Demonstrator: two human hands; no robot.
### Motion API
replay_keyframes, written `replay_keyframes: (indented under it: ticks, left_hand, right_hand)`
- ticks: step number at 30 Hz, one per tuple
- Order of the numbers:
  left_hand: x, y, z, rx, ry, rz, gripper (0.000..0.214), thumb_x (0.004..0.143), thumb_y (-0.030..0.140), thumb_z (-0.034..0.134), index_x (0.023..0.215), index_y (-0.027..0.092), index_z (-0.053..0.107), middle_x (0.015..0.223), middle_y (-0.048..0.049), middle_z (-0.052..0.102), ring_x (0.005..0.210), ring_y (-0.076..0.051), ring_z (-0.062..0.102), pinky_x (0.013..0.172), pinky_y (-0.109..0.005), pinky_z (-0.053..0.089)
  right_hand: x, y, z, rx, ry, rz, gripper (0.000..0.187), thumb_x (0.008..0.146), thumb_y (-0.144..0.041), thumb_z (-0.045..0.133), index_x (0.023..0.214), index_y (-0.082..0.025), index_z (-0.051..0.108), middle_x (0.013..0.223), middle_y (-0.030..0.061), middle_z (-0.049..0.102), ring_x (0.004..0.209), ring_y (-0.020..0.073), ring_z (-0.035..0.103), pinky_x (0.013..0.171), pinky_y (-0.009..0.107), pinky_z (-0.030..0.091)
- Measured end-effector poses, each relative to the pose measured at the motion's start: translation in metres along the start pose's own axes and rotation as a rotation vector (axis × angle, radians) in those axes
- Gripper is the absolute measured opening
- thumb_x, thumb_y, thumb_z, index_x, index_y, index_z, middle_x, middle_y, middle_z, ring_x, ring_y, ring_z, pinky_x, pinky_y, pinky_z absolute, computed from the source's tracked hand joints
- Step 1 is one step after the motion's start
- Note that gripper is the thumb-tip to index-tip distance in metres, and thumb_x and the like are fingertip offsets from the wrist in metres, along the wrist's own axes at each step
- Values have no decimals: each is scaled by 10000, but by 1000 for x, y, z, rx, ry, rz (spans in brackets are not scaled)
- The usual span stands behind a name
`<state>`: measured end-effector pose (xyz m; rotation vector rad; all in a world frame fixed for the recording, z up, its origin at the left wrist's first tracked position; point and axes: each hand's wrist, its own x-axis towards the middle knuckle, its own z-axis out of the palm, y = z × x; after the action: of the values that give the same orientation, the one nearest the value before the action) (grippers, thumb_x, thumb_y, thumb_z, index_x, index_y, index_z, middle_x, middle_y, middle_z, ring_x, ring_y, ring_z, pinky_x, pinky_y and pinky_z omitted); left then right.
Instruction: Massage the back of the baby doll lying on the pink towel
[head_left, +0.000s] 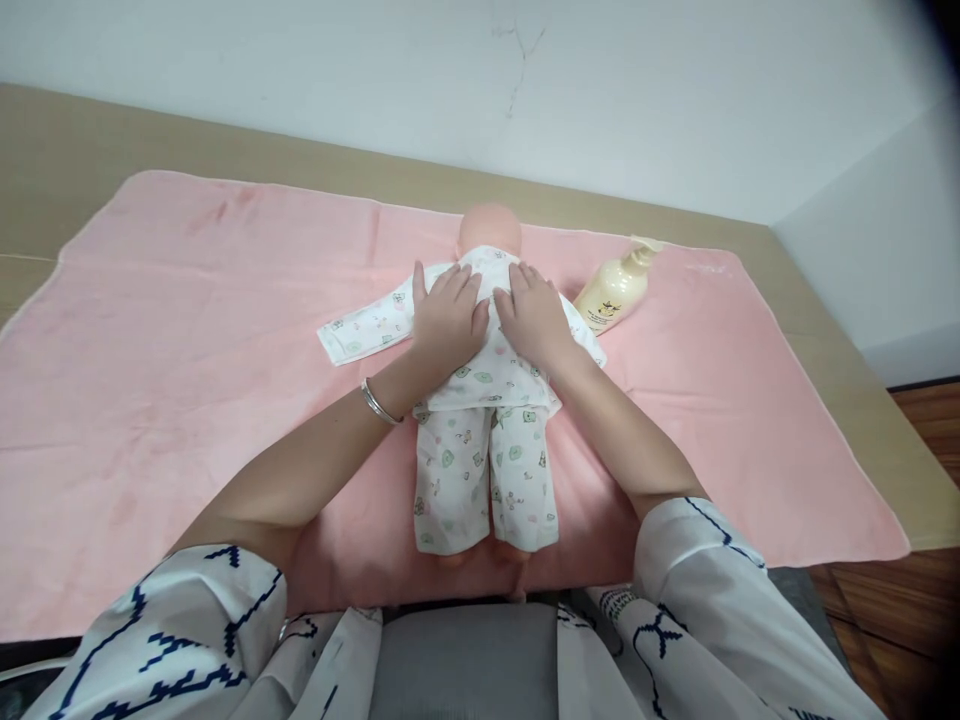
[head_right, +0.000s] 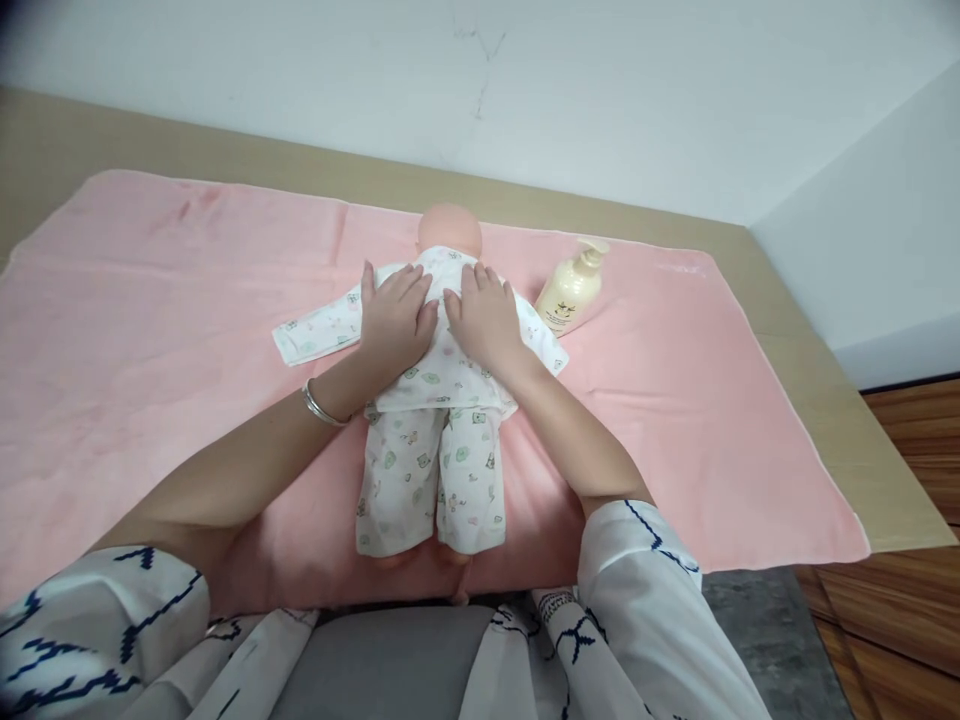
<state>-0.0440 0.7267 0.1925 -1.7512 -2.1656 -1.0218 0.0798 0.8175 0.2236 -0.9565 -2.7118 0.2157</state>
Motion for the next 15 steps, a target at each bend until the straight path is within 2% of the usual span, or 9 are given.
replay_keyframes:
  ticks: [2,4,6,8,9,12,14,15]
  left_hand:
    - [-2,5,-3,3,20,34,447,1010,341,274,1186,186,654,1266,-128,666,1274,-284,559,1249,-574,-65]
    - [-2,7,-3,0,0,3,455,1008,339,268,1213,188,645,1296,-128,649,1315,-284,526,1251,-570,-55]
    - [1,4,-3,6,-46,-87,495,988,379,314,1354,147,553,1452,-162,521,1438,-324,375,1234,-618,3]
    - [3,0,-2,27,-88,-158,589,961,418,365,1454,106,439,1547,-198,386,1490,-373,249,1199,-676,50]
    - [4,-1,-2,40,-97,-169,610,953,424,383,1470,101,414,1557,-207,364,1490,-385,239,1188,-688,63]
    - [3,2,-4,76,-64,-88,525,964,357,380,1423,117,466,1498,-204,445,1440,-353,345,1206,-654,63]
    - [1,8,-7,81,-30,-1,439,981,303,345,1328,126,549,1404,-192,538,1362,-315,450,1224,-607,109]
    - [1,11,-8,78,-19,33,413,989,289,324,1266,132,587,1344,-187,580,1311,-304,497,1214,-588,176]
  right_hand:
    - [-20,-23,-3,-78,-5,-41,545,1009,-232,349,1497,9,367,1541,229,353,1452,360,304,1194,525,260]
    - [-31,-35,-7,-109,5,-92,533,989,-176,350,1485,13,392,1538,224,361,1449,360,308,1200,501,259]
    - [-25,-28,-9,-76,0,-100,514,1005,-191,326,1475,-8,421,1535,199,380,1448,337,320,1207,480,257]
    - [-5,-6,-9,0,-34,-73,521,1037,-279,313,1492,-45,411,1555,166,363,1463,316,298,1214,488,245]
    - [7,7,-9,32,-48,-54,554,1043,-343,328,1518,-61,371,1576,157,324,1484,327,247,1215,517,226]
    - [27,29,-5,89,-93,10,638,1047,-466,319,1548,-70,313,1592,157,287,1497,334,205,1212,548,206]
    - [18,18,-4,34,-69,42,614,1054,-412,293,1523,-20,341,1565,198,327,1475,355,255,1198,550,231]
    - [8,7,-5,-19,-34,61,588,1052,-354,284,1500,19,361,1541,231,354,1457,369,288,1189,550,244]
